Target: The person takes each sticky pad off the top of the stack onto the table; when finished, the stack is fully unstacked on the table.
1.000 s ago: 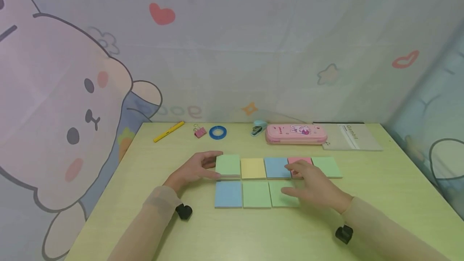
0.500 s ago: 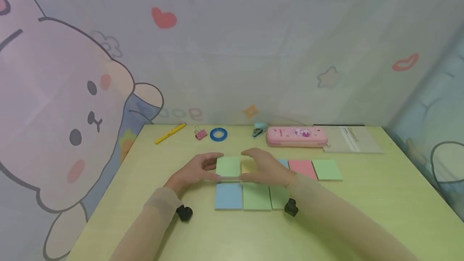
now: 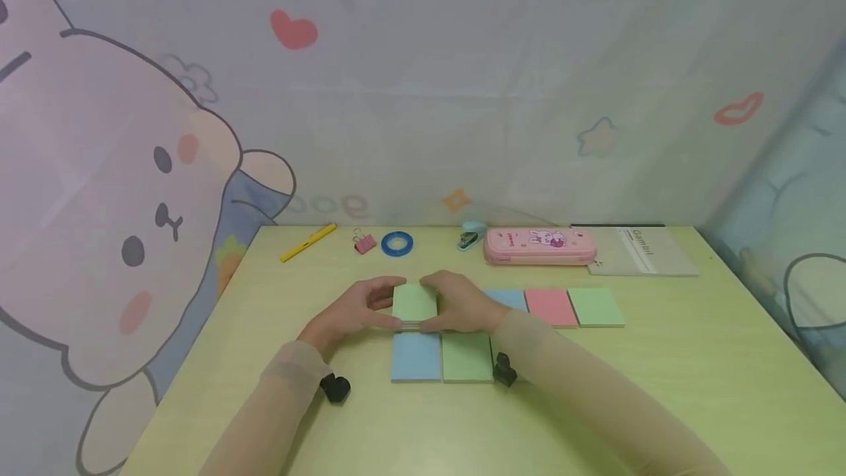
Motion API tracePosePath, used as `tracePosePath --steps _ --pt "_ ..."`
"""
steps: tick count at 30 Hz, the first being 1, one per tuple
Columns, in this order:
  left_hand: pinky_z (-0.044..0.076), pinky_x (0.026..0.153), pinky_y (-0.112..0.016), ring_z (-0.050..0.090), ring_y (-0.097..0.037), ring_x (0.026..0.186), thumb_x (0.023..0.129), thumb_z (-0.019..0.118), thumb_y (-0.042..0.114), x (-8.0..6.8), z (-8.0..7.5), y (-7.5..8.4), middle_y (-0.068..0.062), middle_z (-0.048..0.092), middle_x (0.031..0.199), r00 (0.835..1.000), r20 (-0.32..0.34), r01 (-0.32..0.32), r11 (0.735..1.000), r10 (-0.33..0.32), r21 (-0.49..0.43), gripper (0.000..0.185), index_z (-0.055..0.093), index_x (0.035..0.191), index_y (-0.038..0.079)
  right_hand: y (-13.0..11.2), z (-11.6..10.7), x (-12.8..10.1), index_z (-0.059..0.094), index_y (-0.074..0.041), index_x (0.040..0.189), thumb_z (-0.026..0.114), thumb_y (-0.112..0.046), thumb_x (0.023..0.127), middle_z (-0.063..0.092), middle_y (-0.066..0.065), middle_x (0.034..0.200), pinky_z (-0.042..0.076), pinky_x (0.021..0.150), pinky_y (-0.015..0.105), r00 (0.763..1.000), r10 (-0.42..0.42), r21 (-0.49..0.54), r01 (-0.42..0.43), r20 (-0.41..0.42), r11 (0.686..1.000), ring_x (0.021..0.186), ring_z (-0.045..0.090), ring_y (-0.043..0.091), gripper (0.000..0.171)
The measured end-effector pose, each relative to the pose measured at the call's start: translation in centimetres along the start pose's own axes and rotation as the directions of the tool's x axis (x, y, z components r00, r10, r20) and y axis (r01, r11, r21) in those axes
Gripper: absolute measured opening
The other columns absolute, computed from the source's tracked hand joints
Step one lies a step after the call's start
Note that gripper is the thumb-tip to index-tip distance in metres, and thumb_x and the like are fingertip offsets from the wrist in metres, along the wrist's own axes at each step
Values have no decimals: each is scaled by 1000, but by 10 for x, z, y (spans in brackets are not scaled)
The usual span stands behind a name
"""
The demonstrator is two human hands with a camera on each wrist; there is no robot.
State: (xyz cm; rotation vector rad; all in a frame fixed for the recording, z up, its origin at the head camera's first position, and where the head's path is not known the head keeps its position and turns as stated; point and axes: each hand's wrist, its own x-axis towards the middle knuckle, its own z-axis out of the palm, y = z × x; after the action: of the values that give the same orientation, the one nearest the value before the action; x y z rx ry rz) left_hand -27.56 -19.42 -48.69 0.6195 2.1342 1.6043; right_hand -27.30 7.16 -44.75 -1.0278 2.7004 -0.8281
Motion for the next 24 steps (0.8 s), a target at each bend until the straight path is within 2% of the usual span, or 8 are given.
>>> tracePosePath --steps 4,11,16,24 --pt "46 117 -40 46 -38 148 89 86 10 0 -1 0 -15 44 163 1000 3 1 1000 -1 -10 85 40 160 5 6 3 1 56 4 145 92 -37 82 63 16 139 52 108 44 1000 0 -13 0 -24 1000 122 60 27 83" --pt "45 117 -38 45 -36 149 87 87 7 2 -1 -2 -15 44 163 1000 3 12 1000 -12 -13 87 40 160 5 20 -5 -10 54 -5 151 91 -45 81 58 10 148 45 117 45 998 44 -2 -44 -47 999 136 54 27 88" --pt "44 118 -38 44 -35 150 88 86 7 2 0 -2 -13 44 164 1000 6 20 1000 -20 3 86 40 160 4 27 -29 -43 53 -5 151 89 -43 84 56 10 151 49 114 47 996 66 60 -62 -67 996 135 56 30 85" --pt "44 118 -39 46 -35 148 87 87 9 2 0 -4 -14 45 162 1000 -8 29 1000 -29 12 84 43 159 4 55 -61 -117 57 -2 145 92 -35 82 62 11 144 50 112 53 989 75 125 -59 -129 990 133 59 34 79"
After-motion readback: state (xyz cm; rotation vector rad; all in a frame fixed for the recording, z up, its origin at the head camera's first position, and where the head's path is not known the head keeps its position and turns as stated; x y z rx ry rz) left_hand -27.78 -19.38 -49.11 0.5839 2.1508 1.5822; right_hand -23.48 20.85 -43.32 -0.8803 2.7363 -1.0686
